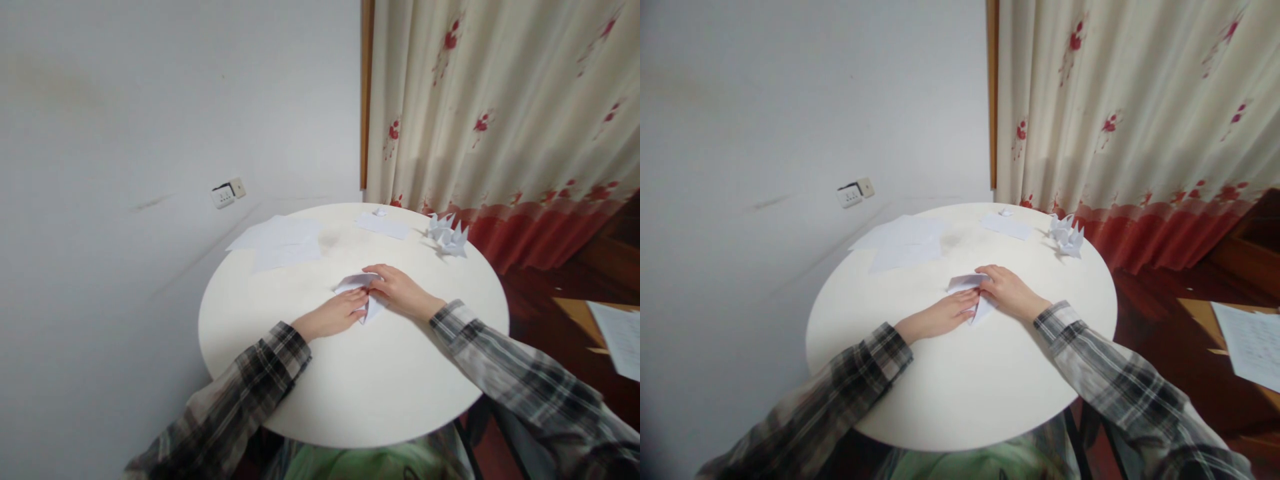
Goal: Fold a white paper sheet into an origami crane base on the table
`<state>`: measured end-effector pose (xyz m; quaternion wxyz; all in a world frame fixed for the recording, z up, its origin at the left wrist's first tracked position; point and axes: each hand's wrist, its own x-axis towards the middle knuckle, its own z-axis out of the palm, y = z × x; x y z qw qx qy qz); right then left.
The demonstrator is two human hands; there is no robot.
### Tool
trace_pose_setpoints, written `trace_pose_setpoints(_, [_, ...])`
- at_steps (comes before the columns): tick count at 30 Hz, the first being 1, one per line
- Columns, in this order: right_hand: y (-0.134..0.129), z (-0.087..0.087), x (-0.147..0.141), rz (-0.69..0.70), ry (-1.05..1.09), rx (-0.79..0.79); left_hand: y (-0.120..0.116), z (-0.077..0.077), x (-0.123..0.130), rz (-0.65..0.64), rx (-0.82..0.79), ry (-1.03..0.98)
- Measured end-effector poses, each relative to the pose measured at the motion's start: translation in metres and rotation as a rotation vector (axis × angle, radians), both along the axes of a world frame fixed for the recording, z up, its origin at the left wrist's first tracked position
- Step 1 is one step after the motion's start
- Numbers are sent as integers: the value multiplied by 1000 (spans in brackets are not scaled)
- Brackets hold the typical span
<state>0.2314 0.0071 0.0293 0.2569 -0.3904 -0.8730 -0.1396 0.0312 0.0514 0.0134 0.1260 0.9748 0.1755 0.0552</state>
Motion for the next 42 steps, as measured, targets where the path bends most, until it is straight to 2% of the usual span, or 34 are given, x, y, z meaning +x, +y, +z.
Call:
trace_pose_setpoints(3, [-2,2,-2,-5,-15,21,-3,8,-2,11,-92,-18])
trace_pose_setpoints(8, [-3,4,-2,20,-31,20,-12,17,-5,96,-189,-176])
trace_pose_setpoints(12, [-4,5,0,12,-5,-14,-14,16,-6,126,-163,-187])
trace_pose_setpoints(20, [-7,7,9,-8,90,-64,-12,9,-8,86,-105,-212])
trace_pose_setpoints(25, [-5,3,5,26,104,-97,-16,8,-8,70,-105,-196])
trace_pose_setpoints(33, [-6,3,-1,76,98,-88,-19,15,-10,-27,-116,-203])
trace_pose_setpoints(36, [-7,4,-2,75,63,-60,-16,12,-11,-64,-78,-173])
trace_pose_setpoints(42, [-5,2,-4,85,1,0,-11,6,-12,-58,-35,-98])
